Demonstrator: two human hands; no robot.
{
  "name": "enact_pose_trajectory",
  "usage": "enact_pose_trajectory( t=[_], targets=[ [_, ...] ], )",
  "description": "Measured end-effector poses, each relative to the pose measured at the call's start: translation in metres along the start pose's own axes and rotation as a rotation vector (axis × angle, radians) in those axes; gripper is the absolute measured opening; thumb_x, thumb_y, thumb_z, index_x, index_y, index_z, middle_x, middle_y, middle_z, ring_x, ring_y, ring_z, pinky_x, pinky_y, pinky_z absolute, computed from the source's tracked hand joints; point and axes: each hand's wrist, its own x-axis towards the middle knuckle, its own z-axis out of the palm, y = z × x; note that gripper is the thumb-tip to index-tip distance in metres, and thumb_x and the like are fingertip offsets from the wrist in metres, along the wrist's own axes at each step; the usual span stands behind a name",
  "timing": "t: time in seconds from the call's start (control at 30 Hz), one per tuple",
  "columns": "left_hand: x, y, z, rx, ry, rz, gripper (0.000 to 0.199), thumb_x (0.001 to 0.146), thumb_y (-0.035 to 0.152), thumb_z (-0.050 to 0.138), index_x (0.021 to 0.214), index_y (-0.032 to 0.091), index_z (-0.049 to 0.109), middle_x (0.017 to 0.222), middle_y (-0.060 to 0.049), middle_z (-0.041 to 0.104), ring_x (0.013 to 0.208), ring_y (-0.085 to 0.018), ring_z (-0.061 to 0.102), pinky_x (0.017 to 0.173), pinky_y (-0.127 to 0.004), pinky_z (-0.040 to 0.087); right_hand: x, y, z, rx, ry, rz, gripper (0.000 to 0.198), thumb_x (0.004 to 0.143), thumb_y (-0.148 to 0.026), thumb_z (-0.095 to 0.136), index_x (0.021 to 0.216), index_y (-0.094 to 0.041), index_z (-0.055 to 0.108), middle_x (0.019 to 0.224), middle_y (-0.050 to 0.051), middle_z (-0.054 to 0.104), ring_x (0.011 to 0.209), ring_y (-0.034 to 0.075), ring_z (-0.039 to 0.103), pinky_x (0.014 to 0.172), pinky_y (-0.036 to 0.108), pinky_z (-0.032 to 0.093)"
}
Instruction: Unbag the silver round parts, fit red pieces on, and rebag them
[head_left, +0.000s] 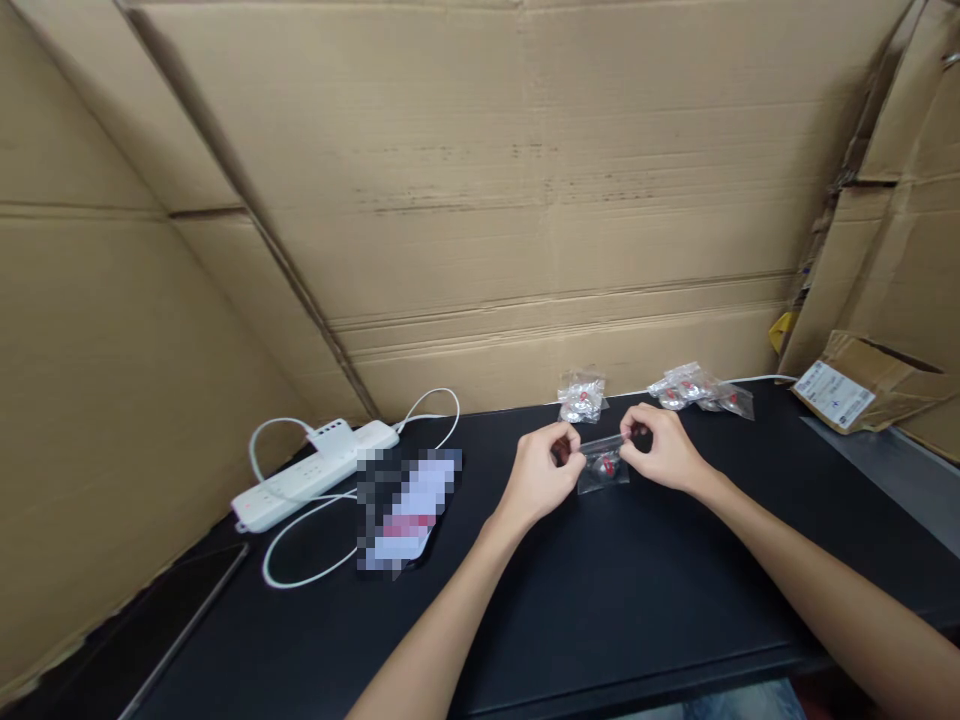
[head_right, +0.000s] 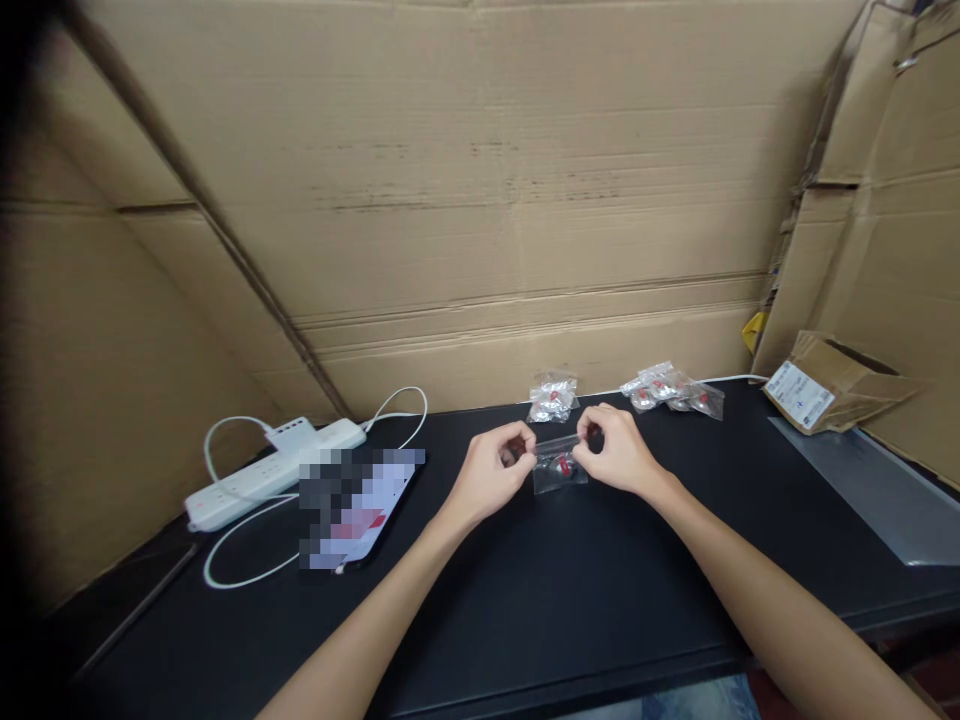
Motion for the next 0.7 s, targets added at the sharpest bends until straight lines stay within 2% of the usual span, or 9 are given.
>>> enact_pose_trajectory(
  t=[0.27, 0.47, 0.57, 0.7],
  targets=[
    [0.001, -0.007, -0.004, -0.049, 0.018, -0.057, 0.007, 0.071, 0.012, 0.051, 0.068, 0.018, 0.054, 0.06, 0.004, 0.053, 0.054, -0.009, 0.047, 0.052, -0.02, 0.035, 0.0, 0.006, -0.001, 0.022, -0.003, 0.048, 0.01, 0.064, -0.01, 0.055, 0.066, -0.019, 0.053, 0.064, -0.003, 0.054, 0.061, 0.013, 0.05, 0.062, 0.025, 0.039],
    [0.0, -0.009, 0.0, -0.195, -0.103, -0.07, 0.021, 0.077, 0.024, 0.061, 0.097, 0.018, 0.064, 0.089, -0.004, 0.068, 0.076, -0.014, 0.062, 0.064, -0.023, 0.047, 0.001, 0.013, 0.0, 0.137, -0.069, 0.118, 0.009, 0.067, -0.01, 0.053, 0.069, -0.018, 0.054, 0.064, -0.003, 0.055, 0.061, 0.012, 0.05, 0.063, 0.026, 0.042],
    [-0.002, -0.01, 0.007, -0.238, -0.162, -0.078, 0.018, 0.083, 0.031, 0.058, 0.088, 0.017, 0.067, 0.08, -0.004, 0.067, 0.073, -0.015, 0.063, 0.065, -0.026, 0.05, 0.001, 0.016, 0.003, 0.275, -0.13, 0.153, 0.007, 0.072, -0.014, 0.056, 0.078, -0.018, 0.056, 0.072, -0.001, 0.058, 0.065, 0.012, 0.053, 0.063, 0.025, 0.045],
    [-0.001, -0.013, 0.01, -0.396, -0.137, -0.157, 0.024, 0.081, 0.037, 0.062, 0.083, 0.013, 0.068, 0.069, -0.004, 0.063, 0.061, -0.014, 0.06, 0.055, -0.025, 0.05, -0.001, 0.017, 0.008, 0.497, -0.249, 0.296, 0.028, 0.073, -0.025, 0.068, 0.098, -0.018, 0.056, 0.085, 0.001, 0.062, 0.071, 0.012, 0.057, 0.065, 0.026, 0.049]
  ],
)
